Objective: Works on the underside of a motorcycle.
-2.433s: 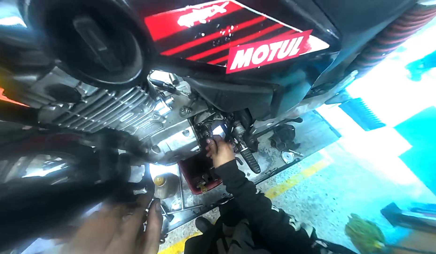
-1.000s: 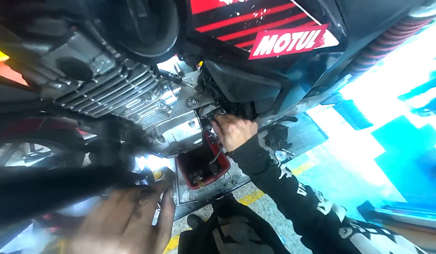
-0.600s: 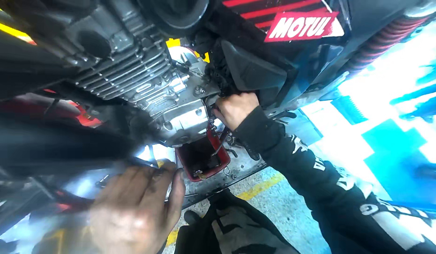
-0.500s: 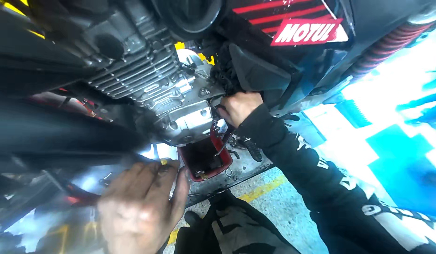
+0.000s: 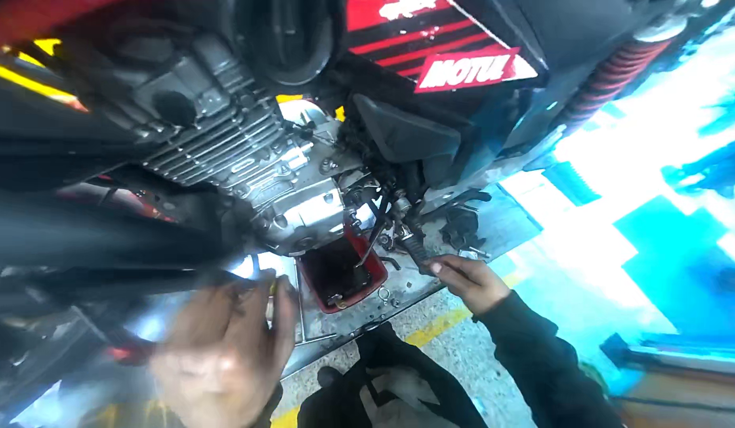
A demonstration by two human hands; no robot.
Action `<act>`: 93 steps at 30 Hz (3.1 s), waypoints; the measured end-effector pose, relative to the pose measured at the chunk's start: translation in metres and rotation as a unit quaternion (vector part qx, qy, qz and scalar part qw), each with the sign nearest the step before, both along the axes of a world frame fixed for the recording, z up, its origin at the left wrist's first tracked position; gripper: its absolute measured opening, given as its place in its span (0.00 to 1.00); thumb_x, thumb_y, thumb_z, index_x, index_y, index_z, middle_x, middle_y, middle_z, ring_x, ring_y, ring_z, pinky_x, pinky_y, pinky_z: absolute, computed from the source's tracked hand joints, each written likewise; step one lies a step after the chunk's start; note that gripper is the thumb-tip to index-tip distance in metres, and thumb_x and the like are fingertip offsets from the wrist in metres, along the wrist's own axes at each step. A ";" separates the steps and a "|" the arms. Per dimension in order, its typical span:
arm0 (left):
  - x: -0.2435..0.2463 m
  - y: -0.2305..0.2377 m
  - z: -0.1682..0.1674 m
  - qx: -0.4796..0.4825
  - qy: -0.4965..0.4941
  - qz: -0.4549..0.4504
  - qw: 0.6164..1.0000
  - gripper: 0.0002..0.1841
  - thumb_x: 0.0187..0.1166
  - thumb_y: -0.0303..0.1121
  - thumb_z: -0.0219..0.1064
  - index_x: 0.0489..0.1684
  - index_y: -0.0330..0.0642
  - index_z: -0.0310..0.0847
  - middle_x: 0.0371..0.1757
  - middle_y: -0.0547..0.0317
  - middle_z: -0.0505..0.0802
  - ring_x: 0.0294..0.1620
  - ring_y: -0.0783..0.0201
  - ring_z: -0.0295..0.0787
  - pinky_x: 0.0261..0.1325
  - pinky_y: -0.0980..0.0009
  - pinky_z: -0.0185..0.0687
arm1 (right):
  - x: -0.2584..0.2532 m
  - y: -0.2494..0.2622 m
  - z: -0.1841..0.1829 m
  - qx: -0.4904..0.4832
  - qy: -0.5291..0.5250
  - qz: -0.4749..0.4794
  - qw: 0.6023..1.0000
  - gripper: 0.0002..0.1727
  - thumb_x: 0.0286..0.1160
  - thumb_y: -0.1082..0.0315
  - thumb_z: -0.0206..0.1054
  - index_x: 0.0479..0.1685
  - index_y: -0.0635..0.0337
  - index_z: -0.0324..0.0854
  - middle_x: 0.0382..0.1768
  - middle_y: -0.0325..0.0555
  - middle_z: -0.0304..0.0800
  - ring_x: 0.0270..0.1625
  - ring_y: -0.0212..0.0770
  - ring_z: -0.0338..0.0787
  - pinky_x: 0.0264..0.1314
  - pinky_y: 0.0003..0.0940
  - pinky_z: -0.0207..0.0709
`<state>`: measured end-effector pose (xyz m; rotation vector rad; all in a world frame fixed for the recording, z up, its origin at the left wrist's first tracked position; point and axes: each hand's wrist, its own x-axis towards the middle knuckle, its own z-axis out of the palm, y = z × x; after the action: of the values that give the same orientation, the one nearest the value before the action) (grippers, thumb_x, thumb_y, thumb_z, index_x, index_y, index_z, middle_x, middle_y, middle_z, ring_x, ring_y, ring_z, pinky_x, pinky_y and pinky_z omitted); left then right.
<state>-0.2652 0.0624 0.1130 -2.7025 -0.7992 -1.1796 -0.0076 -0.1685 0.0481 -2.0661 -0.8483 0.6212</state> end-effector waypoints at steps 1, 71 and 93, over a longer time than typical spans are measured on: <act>0.001 -0.002 0.000 0.015 -0.008 0.010 1.000 0.19 0.80 0.42 0.64 0.35 0.36 0.95 0.27 0.43 0.91 0.28 0.46 0.87 0.33 0.51 0.77 | -0.002 -0.012 -0.006 0.014 0.035 -0.031 0.999 0.16 0.88 0.63 0.58 0.63 0.59 0.86 0.36 0.39 0.92 0.26 0.29 0.82 0.31 0.29 0.80; 0.207 -0.089 -0.041 -0.315 -0.072 0.222 0.920 0.18 0.83 0.36 0.60 0.68 0.44 0.80 0.47 0.60 0.94 0.35 0.68 0.90 0.34 0.64 0.89 | 0.098 0.136 -0.040 0.197 -0.084 0.285 0.934 0.29 0.77 0.58 0.69 0.79 0.56 0.78 0.40 0.43 0.93 0.39 0.38 0.91 0.45 0.42 0.88; 0.256 -0.062 -0.111 -0.514 -0.309 0.202 0.774 0.17 0.83 0.47 0.66 0.51 0.42 0.89 0.33 0.60 0.93 0.32 0.68 0.91 0.41 0.62 0.90 | 0.091 0.147 -0.059 0.186 -0.319 0.217 0.904 0.26 0.81 0.71 0.60 0.79 0.55 0.79 0.52 0.58 0.94 0.38 0.57 0.95 0.35 0.54 0.87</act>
<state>-0.0097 0.0003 0.0018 -2.3688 -2.6273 -1.9013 0.0833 -0.0213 -0.0109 -1.7306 -1.6896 -0.0375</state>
